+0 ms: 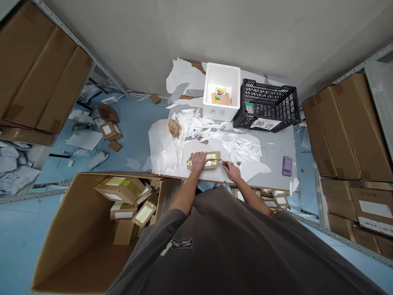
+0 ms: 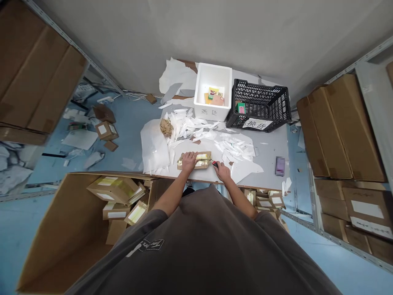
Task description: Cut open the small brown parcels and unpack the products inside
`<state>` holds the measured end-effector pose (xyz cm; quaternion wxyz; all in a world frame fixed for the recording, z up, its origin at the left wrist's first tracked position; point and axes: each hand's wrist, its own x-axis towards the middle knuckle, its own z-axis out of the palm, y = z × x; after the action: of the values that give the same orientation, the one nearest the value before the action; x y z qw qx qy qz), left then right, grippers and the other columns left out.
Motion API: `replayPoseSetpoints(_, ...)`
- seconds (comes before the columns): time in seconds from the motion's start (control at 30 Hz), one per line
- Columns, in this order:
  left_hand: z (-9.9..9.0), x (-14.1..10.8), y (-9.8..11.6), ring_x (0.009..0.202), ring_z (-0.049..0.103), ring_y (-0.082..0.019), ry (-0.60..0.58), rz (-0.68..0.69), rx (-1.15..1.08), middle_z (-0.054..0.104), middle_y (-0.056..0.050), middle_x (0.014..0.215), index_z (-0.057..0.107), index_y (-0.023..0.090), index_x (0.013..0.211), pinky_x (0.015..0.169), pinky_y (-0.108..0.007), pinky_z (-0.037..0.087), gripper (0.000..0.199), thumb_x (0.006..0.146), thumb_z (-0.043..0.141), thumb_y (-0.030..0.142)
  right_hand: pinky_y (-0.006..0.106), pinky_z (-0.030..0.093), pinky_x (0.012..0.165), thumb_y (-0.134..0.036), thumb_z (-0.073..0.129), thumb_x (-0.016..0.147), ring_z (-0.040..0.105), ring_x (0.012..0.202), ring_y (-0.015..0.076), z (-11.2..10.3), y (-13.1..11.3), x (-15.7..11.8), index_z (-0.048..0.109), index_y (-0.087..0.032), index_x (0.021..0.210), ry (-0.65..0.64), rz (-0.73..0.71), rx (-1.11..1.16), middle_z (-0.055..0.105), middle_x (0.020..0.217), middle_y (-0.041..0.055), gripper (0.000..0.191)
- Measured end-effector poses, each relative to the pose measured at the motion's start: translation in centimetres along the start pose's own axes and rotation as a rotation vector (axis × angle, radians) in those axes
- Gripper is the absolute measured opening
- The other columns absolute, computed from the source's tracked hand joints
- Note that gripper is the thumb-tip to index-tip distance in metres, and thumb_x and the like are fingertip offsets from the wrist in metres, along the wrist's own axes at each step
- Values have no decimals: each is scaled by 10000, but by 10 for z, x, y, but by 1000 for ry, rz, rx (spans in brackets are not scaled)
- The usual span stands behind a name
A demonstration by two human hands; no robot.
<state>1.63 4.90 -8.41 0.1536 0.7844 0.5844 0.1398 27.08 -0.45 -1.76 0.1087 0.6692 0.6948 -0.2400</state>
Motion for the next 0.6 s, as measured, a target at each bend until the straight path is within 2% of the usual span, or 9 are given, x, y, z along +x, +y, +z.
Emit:
replayPoseSetpoints(0.07,-3,2,-3,1307,616,-380,-1,-20,2,722,-184,1401,665,233,1508,1216,-573,388,481,1056,619,391,347,506,845,-490,386,1163,721,1022,272,-6,23,-5,545,-263,1498,10,48,33,690,1310,132,435)
replayPoseSetpoints(0.13,-8,3,-11,1285,620,-375,15,-74,15,728,-190,1383,677,213,1490,1202,-557,397,462,1070,589,384,336,504,817,-453,388,1164,726,989,259,-17,63,-15,568,-254,1456,19,195,76,720,1230,126,396)
replayPoseSetpoints(0.2,-13,2,-23,1279,614,-371,34,-124,26,730,-192,1375,689,199,1471,1188,-537,406,451,1084,560,393,358,504,793,-408,380,1160,729,957,274,-29,108,-29,589,-223,1420,22,314,91,735,1195,160,381)
replayPoseSetpoints(0.27,-17,0,-32,1286,605,-370,40,-143,28,730,-187,1368,692,207,1463,1179,-527,410,451,1091,551,418,376,503,828,-411,445,1137,723,995,291,-36,139,-41,595,-226,1424,53,321,80,734,1227,172,373)
replayPoseSetpoints(0.3,-18,-1,-35,1292,601,-370,41,-147,25,729,-184,1368,691,215,1465,1176,-525,411,453,1092,549,430,376,502,842,-412,453,1132,721,1005,291,-36,143,-44,596,-227,1424,55,282,90,735,1238,167,374)
replayPoseSetpoints(0.37,-18,-2,-37,1299,595,-373,40,-156,18,724,-184,1375,688,226,1469,1171,-530,411,462,1093,545,453,371,498,886,-417,459,1130,709,1074,296,-30,127,-43,587,-224,1441,64,149,125,729,1299,151,388)
replayPoseSetpoints(0.53,-15,-2,-34,1309,583,-382,19,-170,1,716,-188,1397,680,200,1488,1176,-532,398,512,1101,504,488,338,484,941,-437,431,1146,676,1167,280,-8,24,-10,566,-237,1478,-18,-109,168,695,1394,117,411)
replayPoseSetpoints(0.6,-15,-2,-34,1322,575,-383,11,-165,-6,711,-185,1408,662,210,1515,1181,-538,393,523,1104,493,486,336,481,944,-434,416,1155,672,1159,276,-4,-8,5,562,-241,1493,-47,-170,140,684,1391,122,416)
